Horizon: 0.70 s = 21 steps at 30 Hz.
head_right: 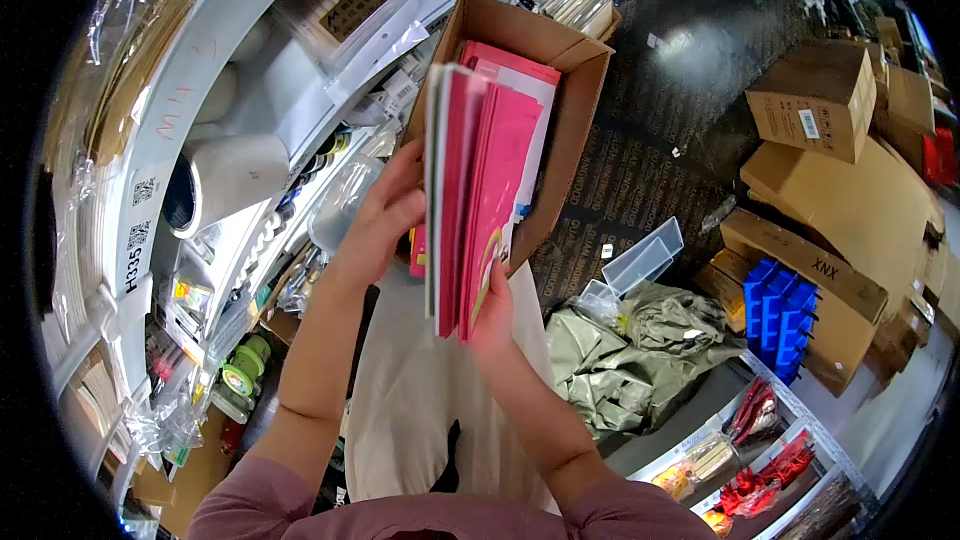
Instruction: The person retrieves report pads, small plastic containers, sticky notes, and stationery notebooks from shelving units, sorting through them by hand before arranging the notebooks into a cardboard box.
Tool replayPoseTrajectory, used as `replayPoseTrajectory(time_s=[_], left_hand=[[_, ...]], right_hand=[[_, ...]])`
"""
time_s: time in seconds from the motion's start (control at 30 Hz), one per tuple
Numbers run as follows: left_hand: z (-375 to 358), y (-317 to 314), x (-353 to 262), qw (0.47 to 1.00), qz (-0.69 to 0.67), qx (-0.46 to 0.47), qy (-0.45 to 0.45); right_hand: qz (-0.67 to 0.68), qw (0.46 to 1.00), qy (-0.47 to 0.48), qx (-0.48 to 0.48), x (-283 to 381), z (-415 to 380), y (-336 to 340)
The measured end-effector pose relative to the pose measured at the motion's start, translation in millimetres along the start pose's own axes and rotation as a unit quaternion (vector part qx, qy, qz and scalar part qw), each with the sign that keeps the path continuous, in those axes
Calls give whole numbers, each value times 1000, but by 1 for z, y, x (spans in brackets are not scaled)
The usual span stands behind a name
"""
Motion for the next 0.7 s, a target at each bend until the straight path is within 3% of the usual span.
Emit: replayPoseTrajectory(time_s=[0.03, 0.1, 0.13, 0.17, 0.23, 0.3, 0.37, 0.4, 0.43, 0.5, 0.53, 0.6, 0.67, 0.7], left_hand=[[-3, -5, -5, 1000, 2, 0, -1], [-8, -20, -22, 968, 235, 13, -85], [-12, -17, -25, 962, 251, -63, -90], [-12, -14, -21, 961, 252, -63, -91], [-14, 15, -7, 961, 211, -159, -87], [-20, 24, -6, 961, 181, -161, -136], [-29, 21, -3, 971, 124, -90, -181], [-33, 22, -4, 973, 104, -72, -194], [-38, 22, -4, 974, 83, -54, -206], [-38, 19, -4, 981, 100, 4, -164], [-38, 21, -1, 980, 123, 21, -154], [-35, 16, -8, 962, 186, 42, -193], [-27, 7, -10, 939, 247, 68, -231], [-22, 4, -10, 923, 266, 86, -265]], right_hand=[[-80, 996, 33, -8, 2, -2, 8], [-110, 993, 45, -15, 5, -1, 20], [-134, 990, 33, 23, 8, -1, 19], [-133, 990, 34, 24, 11, 0, 24], [-209, 974, 63, 63, 19, 3, 21], [-222, 970, 74, 69, 26, 2, 26], [-364, 923, 115, 34, 44, 0, 52], [-387, 906, 152, 81, 55, -5, 42], [-368, 903, 221, 18, 73, -14, 46], [-484, 801, 345, -73, 115, -40, 52], [-524, 741, 420, 14, 128, -52, 12], [-605, 684, 404, 55, 133, -64, -52], [-626, 622, 458, 102, 131, -65, -120], [-625, 621, 461, 101, 138, -58, -123]])
Point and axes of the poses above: each hand's wrist, its own z-axis towards the middle knuckle, its own y-axis out of the back of the hand, x = y × z, the point moved 8 cm from there along z, towards the middle knuckle, and after that the axes turned 13 degrees about -z, right-handed, at the moved point
